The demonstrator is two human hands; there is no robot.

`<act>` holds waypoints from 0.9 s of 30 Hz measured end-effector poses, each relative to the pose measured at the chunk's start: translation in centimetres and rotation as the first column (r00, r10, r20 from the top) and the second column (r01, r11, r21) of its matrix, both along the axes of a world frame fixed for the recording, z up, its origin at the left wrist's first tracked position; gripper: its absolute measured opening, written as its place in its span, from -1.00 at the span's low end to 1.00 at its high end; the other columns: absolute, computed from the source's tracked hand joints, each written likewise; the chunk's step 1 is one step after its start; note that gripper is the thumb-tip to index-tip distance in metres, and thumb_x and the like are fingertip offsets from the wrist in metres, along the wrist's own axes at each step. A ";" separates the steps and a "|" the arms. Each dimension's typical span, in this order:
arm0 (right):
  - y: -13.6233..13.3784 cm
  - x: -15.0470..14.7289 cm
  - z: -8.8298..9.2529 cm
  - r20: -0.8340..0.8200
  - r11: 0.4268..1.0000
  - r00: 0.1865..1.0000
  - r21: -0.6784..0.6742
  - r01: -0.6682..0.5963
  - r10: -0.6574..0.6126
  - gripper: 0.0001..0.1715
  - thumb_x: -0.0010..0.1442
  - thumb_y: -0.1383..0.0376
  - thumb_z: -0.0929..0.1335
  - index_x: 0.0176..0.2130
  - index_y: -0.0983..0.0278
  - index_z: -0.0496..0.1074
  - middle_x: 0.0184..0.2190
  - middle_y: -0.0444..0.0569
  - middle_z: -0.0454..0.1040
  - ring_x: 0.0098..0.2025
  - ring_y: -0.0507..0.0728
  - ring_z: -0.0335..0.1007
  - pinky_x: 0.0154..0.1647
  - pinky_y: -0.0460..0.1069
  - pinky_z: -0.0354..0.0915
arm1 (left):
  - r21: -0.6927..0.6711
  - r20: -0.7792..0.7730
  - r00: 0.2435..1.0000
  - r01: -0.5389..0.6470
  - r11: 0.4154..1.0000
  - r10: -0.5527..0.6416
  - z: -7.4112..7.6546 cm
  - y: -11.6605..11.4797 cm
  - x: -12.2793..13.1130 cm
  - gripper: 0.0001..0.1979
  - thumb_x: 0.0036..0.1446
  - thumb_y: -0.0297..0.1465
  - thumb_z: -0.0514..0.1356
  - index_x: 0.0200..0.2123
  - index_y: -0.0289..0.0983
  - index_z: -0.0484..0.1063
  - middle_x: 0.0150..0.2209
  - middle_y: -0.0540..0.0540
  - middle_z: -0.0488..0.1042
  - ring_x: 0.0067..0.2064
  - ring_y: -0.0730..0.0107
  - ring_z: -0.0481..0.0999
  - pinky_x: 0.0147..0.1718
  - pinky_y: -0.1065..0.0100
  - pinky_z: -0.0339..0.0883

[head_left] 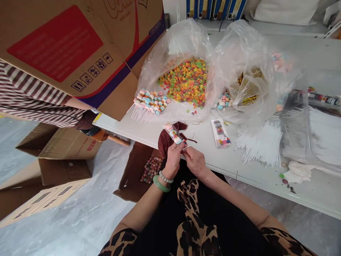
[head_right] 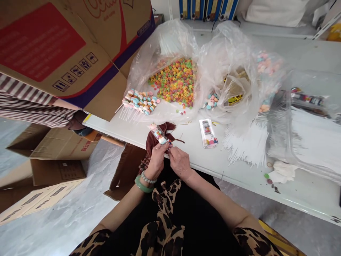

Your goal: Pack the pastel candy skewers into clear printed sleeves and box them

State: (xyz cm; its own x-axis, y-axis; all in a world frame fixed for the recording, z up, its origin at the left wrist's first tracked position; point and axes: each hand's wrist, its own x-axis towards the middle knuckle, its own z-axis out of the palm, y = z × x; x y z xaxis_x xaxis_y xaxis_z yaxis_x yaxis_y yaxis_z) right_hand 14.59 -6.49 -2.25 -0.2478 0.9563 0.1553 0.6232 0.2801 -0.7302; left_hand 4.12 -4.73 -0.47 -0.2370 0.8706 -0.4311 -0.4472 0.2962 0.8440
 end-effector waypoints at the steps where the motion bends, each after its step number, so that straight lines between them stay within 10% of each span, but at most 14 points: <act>1: 0.1 0.2 -0.3 -0.039 1.000 0.999 -0.017 0.016 -0.017 -0.76 0.29 0.32 0.18 -0.34 0.21 0.37 -0.39 -0.03 0.47 -0.32 0.12 0.36 -0.26 -0.03 0.20 | 0.023 0.012 0.999 0.029 0.999 -0.030 -0.2 -0.2 0.2 -0.72 -0.17 -0.25 0.42 -0.48 -0.32 0.49 -0.48 -0.01 0.45 -0.40 0.47 0.36 -0.34 0.39 0.22; 10: 0.5 1.4 -0.9 -0.212 0.993 0.974 -0.102 0.064 -0.085 -0.76 0.28 0.24 0.21 -0.35 0.21 0.40 -0.39 -0.08 0.46 -0.31 0.10 0.37 -0.23 -0.02 0.24 | -0.037 0.262 0.929 0.282 0.959 -0.263 -0.5 -0.4 -0.5 -0.67 -0.24 -0.32 0.47 -0.39 -0.35 0.53 -0.41 -0.07 0.49 -0.39 0.46 0.40 -0.33 0.37 0.25; 20: 0.2 0.6 -0.5 -0.263 0.989 0.963 -0.146 0.026 -0.065 -0.84 0.18 0.27 0.25 -0.41 0.20 0.37 -0.44 -0.10 0.42 -0.35 0.10 0.32 -0.23 -0.02 0.22 | 0.027 0.172 0.985 -0.004 1.000 -0.001 0.2 0.1 -0.2 -0.73 -0.24 -0.35 0.46 -0.51 -0.34 0.46 -0.54 0.04 0.40 -0.48 0.57 0.30 -0.40 0.44 0.18; 27: 1.3 1.6 0.0 -0.544 0.852 0.810 -0.511 -0.112 -0.220 -0.79 0.12 0.11 0.33 -0.39 0.21 0.37 -0.54 -0.22 0.31 -0.48 0.03 0.24 -0.40 -0.07 0.22 | 0.026 0.265 0.962 0.061 0.998 -0.066 0.2 0.2 -0.9 -0.62 -0.15 -0.30 0.42 -0.24 -0.38 0.57 -0.38 -0.08 0.52 -0.38 0.49 0.42 -0.30 0.41 0.26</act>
State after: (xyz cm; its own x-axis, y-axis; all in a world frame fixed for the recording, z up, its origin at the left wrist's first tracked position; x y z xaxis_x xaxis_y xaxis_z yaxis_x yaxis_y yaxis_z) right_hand 16.22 -5.18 -2.27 -0.2183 0.9433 -0.2500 0.0525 -0.2445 -0.9682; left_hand 3.18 -4.48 -0.30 -0.0602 0.8880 -0.4559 -0.6366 0.3177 0.7027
